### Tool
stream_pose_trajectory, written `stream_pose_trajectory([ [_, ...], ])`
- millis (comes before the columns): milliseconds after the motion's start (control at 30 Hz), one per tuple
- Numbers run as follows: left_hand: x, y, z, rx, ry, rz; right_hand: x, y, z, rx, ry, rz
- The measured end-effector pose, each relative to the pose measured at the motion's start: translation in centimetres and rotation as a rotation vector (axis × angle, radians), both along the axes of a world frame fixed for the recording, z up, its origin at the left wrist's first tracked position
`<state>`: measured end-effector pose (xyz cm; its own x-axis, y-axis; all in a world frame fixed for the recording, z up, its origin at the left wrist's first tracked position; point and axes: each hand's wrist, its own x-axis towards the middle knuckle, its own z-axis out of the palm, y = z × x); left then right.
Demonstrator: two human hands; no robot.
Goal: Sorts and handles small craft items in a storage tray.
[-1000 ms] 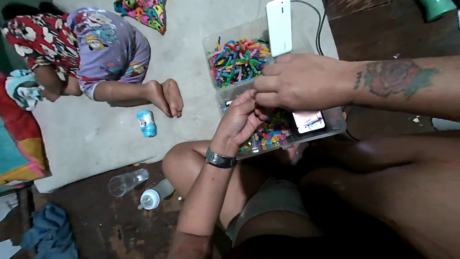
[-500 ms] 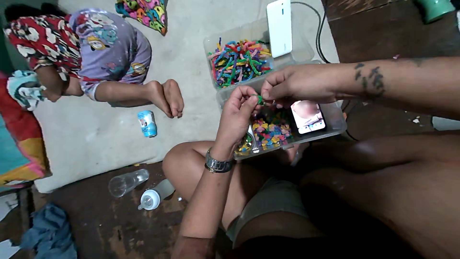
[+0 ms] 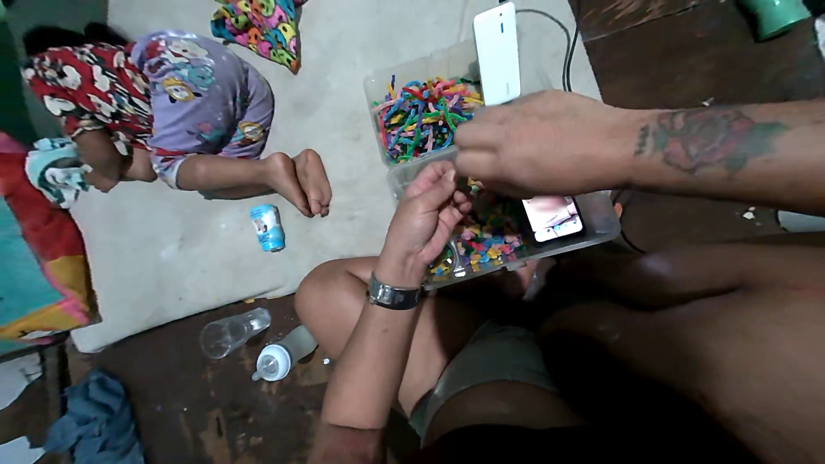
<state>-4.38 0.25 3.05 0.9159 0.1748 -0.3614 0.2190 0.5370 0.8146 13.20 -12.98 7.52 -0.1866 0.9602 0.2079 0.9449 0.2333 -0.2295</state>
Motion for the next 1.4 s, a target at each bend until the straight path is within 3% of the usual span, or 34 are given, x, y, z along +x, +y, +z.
stream_pose_trajectory([
  [67, 0.3, -0.5, -0.1, 0.13, -0.066, 0.091, -0.2, 0.4, -0.5, -0.058, 0.33, -0.212],
  [167, 1.3, -1.0, -0.3, 0.119, -0.138, 0.206, -0.8, 0.7, 0.8, -0.271, 0.761, -0.462],
  [300, 2.1, -1.0, -0.7, -0.018, -0.184, 0.305, -1.4, 2.2, 5.5, -0.725, 0.991, -0.722],
  [400, 2.7, -1.4, -0.8, -0.07, -0.209, 0.337, -0.8, 0.8, -0.1, -0.267, 0.997, -0.483],
  [433, 2.8, -1.6, -0.8, -0.079, -0.203, 0.347, -0.8, 1.0, 0.5, -0.302, 0.968, -0.513],
  [500, 3.0, -1.8, -0.8, -0.036, -0.159, 0.366, -1.4, 1.9, 4.8, -0.627, 0.928, -0.688],
  [600, 3.0, -1.6, -0.6, 0.262, -0.095, 0.303, -0.9, 0.8, -1.0, -0.19, 0.831, -0.536],
  [767, 3.0, -1.0, -0.1, 0.698, -0.083, 0.169, -0.2, 0.9, -0.1, -0.304, 0.364, -0.366],
  [900, 3.1, -0.8, 0.2, 0.802, -0.088, 0.11, -0.1, 1.1, -0.1, -0.241, 0.348, -0.41],
  [1000, 3.0, -1.1, 0.1, 0.764, -0.154, 0.09, 0.2, 1.3, 0.2, -0.292, 0.482, -0.52],
  [1100, 3.2, -1.4, -0.2, 0.586, -0.245, 0.123, 0.4, 1.5, 0.2, -0.369, 0.75, -0.649],
  [1167, 3.2, -1.6, -0.2, 0.512, -0.231, 0.141, 0.5, 1.4, 0.0, -0.392, 0.842, -0.615],
  [1400, 2.8, -1.8, -0.4, 0.45, -0.127, 0.15, 0.9, 1.0, -1.2, -0.266, 0.649, -0.391],
])
